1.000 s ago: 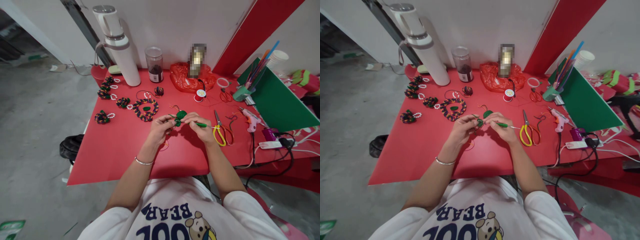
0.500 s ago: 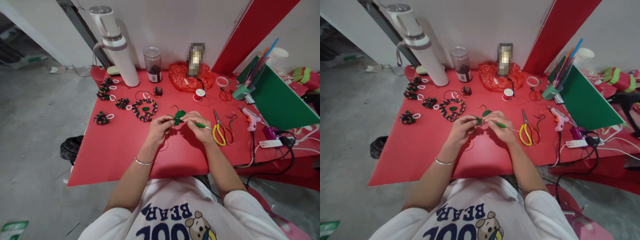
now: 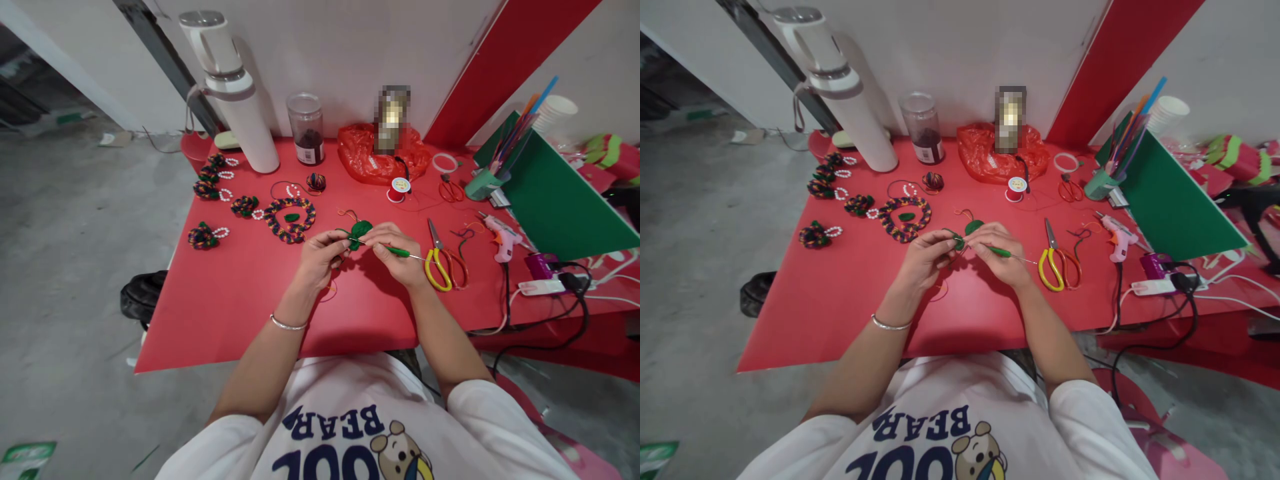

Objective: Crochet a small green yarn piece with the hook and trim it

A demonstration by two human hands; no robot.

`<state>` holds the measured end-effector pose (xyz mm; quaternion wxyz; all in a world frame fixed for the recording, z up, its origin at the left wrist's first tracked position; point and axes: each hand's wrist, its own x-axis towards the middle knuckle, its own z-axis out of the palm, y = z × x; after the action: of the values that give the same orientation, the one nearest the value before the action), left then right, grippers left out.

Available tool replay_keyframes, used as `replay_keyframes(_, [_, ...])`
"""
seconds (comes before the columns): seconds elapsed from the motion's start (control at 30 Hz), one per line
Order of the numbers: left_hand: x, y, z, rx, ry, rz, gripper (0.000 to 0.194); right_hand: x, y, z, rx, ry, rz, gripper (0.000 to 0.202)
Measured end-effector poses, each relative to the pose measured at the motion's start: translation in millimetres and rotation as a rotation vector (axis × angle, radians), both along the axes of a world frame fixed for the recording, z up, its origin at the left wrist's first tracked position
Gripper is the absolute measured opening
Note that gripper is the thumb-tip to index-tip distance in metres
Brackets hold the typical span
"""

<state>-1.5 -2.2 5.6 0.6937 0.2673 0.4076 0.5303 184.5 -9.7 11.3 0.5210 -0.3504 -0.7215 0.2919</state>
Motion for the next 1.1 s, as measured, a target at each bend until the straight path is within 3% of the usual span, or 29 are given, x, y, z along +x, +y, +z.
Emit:
replay_keyframes(0.3, [0, 1, -2.7, 0.022, -0.003, 0.0, 0.026, -3, -1, 2.4, 0.068, -0.032, -0.035, 0.014])
replay_keyframes(0.77, [4, 2, -6.7, 0.066, 0.065, 0.124, 0.027, -12, -2, -7.3, 0.363, -0.235, -0.127, 0.011])
replay_keyframes(1.1, [7, -2, -5.3, 0.161, 0.141, 0.141, 0.019, -13, -1, -15.0, 0.316, -0.253, -0.129, 0.013])
